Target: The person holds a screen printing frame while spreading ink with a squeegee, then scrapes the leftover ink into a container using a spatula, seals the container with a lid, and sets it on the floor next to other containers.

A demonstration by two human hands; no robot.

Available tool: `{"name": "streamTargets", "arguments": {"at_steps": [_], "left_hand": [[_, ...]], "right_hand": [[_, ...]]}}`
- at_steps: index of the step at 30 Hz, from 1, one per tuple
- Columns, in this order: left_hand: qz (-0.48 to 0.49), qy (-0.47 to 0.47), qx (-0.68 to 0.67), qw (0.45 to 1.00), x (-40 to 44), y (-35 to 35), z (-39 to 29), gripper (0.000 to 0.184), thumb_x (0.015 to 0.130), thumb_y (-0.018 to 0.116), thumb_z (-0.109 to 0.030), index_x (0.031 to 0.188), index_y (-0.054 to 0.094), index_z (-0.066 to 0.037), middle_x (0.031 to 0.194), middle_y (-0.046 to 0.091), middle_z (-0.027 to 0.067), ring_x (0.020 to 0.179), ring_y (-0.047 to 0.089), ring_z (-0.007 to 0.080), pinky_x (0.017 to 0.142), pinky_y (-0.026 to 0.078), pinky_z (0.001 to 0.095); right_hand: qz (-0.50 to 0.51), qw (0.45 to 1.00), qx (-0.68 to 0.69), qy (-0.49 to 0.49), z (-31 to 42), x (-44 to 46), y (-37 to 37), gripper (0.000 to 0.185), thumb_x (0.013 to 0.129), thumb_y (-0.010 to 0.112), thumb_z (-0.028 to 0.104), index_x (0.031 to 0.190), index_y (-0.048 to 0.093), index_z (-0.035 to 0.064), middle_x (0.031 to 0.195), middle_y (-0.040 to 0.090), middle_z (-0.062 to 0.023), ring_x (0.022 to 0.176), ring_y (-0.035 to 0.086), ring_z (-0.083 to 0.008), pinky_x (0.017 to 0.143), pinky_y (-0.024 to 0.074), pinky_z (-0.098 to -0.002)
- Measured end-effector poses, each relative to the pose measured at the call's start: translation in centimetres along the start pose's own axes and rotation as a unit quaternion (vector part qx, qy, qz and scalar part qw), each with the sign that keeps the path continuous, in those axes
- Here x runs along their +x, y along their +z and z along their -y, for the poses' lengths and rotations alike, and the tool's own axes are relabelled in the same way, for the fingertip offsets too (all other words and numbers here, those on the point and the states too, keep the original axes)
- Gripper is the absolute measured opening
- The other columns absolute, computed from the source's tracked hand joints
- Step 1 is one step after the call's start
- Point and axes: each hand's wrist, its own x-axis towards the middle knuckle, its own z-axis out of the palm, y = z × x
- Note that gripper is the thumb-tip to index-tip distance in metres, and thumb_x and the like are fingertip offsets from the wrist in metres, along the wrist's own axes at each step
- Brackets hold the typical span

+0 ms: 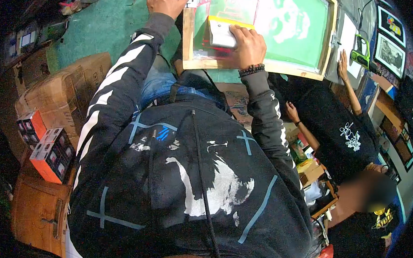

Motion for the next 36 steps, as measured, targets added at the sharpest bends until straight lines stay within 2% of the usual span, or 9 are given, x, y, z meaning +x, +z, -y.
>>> {"name": "streamTargets", "arguments": {"at_steps": [13,22,26,30,32,33,34,35,36], "left_hand": [[-0.002,-0.004,0.002,1.0,-0.1,0.1,0.0,0.037,0.083,0.069,-0.036,0.113,0.074,-0.014,0.089,0.062,0.007,0.094,0.059,0.0289,0.082,0.043,0.0455],[0.018,-0.021,-0.007,1.0,-0.1,-0.4,-0.2,0.038,0.084,0.069,-0.035,0.114,0.073,-0.013,0.091,0.063,0.0075,0.096,0.059,0.029,0.083,0.043,0.0457],[-0.013,-0.011,0.004,1.0,-0.1,-0.3,0.0,0.037,0.084,0.069,-0.035,0.113,0.073,-0.012,0.091,0.062,0.0077,0.096,0.059,0.0292,0.083,0.042,0.0456],[-0.003,-0.022,-0.014,1.0,-0.2,0.2,0.3,0.038,0.083,0.07,-0.033,0.114,0.073,-0.012,0.09,0.062,0.0073,0.096,0.058,0.0287,0.081,0.043,0.046],[-0.062,0.028,0.032,0.997,-0.7,2.2,1.8,0.036,0.08,0.071,-0.047,0.107,0.076,-0.023,0.084,0.062,0.0002,0.088,0.059,0.0232,0.076,0.04,0.0437],[-0.044,0.016,0.026,0.999,-0.7,2.0,1.7,0.036,0.081,0.071,-0.046,0.108,0.076,-0.024,0.085,0.063,0.0001,0.09,0.059,0.023,0.077,0.04,0.0439],[-0.056,0.012,0.03,0.998,-0.5,2.0,1.7,0.036,0.081,0.071,-0.046,0.108,0.076,-0.024,0.085,0.063,0.0001,0.09,0.059,0.023,0.077,0.04,0.0439],[-0.059,0.016,0.02,0.998,-0.7,2.2,1.9,0.036,0.081,0.071,-0.046,0.109,0.075,-0.023,0.086,0.063,0.0003,0.091,0.06,0.023,0.077,0.04,0.0437],[-0.061,0.019,0.01,0.998,-0.7,2.2,1.8,0.036,0.081,0.071,-0.045,0.109,0.075,-0.023,0.087,0.063,0.0004,0.092,0.06,0.0229,0.078,0.04,0.0436]], "right_hand": [[0.083,0.996,0.015,0.008,1.2,-3.1,-2.2,0.06,0.059,0.083,0.014,0.117,0.07,0.0152,0.114,0.072,-0.0017,0.096,0.065,-0.025,0.084,0.0516,-0.0382],[0.109,0.994,0.022,0.004,1.6,-4.6,-2.9,0.058,0.059,0.072,0.001,0.115,0.07,0.015,0.114,0.072,-0.0026,0.1,0.065,-0.0256,0.083,0.0516,-0.0387],[0.114,0.993,0.025,-0.016,1.8,-4.0,-3.5,0.057,0.058,0.073,0.003,0.113,0.071,0.0149,0.11,0.072,-0.0036,0.099,0.065,-0.0267,0.084,0.0517,-0.0393],[0.193,0.98,0.032,-0.031,-0.1,0.6,-5.0,0.044,0.063,0.074,0.008,0.107,0.075,0.0136,0.099,0.073,-0.0093,0.091,0.069,-0.0304,0.08,0.0538,-0.0406],[0.305,0.95,0.068,0.023,-3.2,4.7,-5.1,0.038,0.07,0.074,0.016,0.107,0.075,0.01,0.091,0.073,-0.0156,0.084,0.07,-0.035,0.075,0.0552,-0.0422],[0.279,0.956,0.087,-0.016,-5.3,6.7,-4.3,0.04,0.074,0.072,0.023,0.11,0.073,0.0065,0.086,0.071,-0.0216,0.08,0.071,-0.0381,0.074,0.0558,-0.0435],[0.277,0.957,0.088,0.01,-6.2,9.2,-4.7,0.039,0.075,0.072,0.021,0.111,0.073,0.0061,0.086,0.071,-0.0237,0.082,0.071,-0.0377,0.074,0.0557,-0.0424],[0.263,0.963,0.053,0.014,-7.6,11.9,-4.4,0.046,0.072,0.07,0.023,0.116,0.073,0.0122,0.094,0.072,-0.0212,0.088,0.071,-0.0368,0.081,0.0571,-0.0442],[0.264,0.964,0.033,0.015,-7.4,14.9,-5.5,0.046,0.072,0.07,0.024,0.117,0.073,0.0118,0.095,0.072,-0.0223,0.089,0.072,-0.0361,0.081,0.057,-0.0444]]}}
